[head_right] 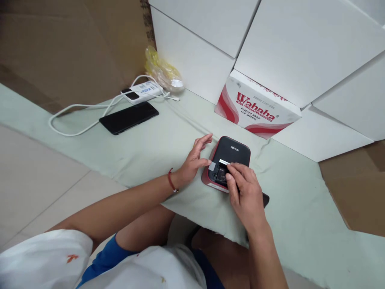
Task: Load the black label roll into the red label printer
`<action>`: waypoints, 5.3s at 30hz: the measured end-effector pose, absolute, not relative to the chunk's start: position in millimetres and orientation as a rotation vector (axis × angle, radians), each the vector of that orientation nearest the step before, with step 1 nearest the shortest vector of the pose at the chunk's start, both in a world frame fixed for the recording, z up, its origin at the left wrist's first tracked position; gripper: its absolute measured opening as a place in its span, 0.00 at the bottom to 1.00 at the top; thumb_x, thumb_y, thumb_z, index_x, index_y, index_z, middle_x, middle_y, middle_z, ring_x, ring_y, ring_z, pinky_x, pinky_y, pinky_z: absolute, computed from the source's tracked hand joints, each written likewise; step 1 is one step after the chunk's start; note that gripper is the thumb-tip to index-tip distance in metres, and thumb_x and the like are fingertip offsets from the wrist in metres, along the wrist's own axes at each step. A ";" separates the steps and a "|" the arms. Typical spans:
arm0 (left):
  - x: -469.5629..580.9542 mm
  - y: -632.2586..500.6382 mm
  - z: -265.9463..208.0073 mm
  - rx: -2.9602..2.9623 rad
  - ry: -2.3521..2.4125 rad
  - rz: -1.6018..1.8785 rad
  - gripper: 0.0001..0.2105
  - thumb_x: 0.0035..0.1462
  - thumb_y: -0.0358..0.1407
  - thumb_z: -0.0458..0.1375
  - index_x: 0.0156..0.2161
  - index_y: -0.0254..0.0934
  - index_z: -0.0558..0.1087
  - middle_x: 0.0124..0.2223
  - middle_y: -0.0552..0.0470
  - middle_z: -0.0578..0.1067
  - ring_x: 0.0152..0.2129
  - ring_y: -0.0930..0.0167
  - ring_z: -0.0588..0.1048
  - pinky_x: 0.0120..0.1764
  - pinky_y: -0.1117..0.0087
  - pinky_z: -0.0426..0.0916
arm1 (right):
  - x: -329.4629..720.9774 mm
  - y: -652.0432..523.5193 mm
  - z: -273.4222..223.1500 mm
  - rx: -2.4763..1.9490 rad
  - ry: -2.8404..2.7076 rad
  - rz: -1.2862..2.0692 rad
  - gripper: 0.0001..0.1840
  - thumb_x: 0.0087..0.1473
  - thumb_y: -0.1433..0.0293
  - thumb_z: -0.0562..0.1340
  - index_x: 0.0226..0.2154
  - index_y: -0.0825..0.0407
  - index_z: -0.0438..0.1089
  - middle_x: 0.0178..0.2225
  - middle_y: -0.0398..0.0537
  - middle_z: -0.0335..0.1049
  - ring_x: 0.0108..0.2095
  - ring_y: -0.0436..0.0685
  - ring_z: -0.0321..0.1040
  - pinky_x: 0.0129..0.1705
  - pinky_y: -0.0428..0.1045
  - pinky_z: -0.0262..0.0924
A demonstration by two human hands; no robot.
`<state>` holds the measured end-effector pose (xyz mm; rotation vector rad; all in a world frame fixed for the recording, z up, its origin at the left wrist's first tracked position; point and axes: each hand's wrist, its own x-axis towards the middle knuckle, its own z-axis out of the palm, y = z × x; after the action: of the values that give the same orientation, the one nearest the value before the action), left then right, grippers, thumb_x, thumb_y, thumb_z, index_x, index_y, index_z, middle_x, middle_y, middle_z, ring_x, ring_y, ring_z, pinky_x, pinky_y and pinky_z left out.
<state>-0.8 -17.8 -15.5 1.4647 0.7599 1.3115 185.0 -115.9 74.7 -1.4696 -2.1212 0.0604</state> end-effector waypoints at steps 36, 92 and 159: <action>9.7 -3.6 -21.1 1.165 0.546 1.006 0.47 0.47 0.36 0.62 0.74 0.40 0.54 0.70 0.41 0.65 0.65 0.55 0.66 0.69 0.49 0.61 | 192.9 -38.9 125.8 -2.118 -2.403 0.261 0.18 0.62 0.64 0.65 0.54 0.46 0.78 0.42 0.52 0.85 0.38 0.63 0.80 0.38 0.53 0.70; 2.2 -11.0 -16.6 1.471 0.572 1.188 0.39 0.52 0.35 0.60 0.70 0.42 0.60 0.71 0.40 0.62 0.70 0.53 0.61 0.72 0.45 0.56 | 159.9 -17.1 106.8 -2.277 -2.565 0.083 0.23 0.63 0.74 0.61 0.60 0.54 0.74 0.56 0.62 0.79 0.50 0.71 0.78 0.43 0.55 0.63; 11.5 -6.5 -25.0 1.094 0.365 1.040 0.48 0.49 0.36 0.64 0.75 0.51 0.52 0.79 0.52 0.53 0.76 0.57 0.52 0.74 0.53 0.52 | 183.1 -130.9 93.9 -1.585 -1.995 0.190 0.16 0.71 0.65 0.60 0.57 0.45 0.76 0.49 0.50 0.83 0.42 0.59 0.83 0.46 0.55 0.77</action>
<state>11.5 -6.5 -25.0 1.0939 0.3650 1.0399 183.1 -130.9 93.9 -1.5851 -1.9951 0.1897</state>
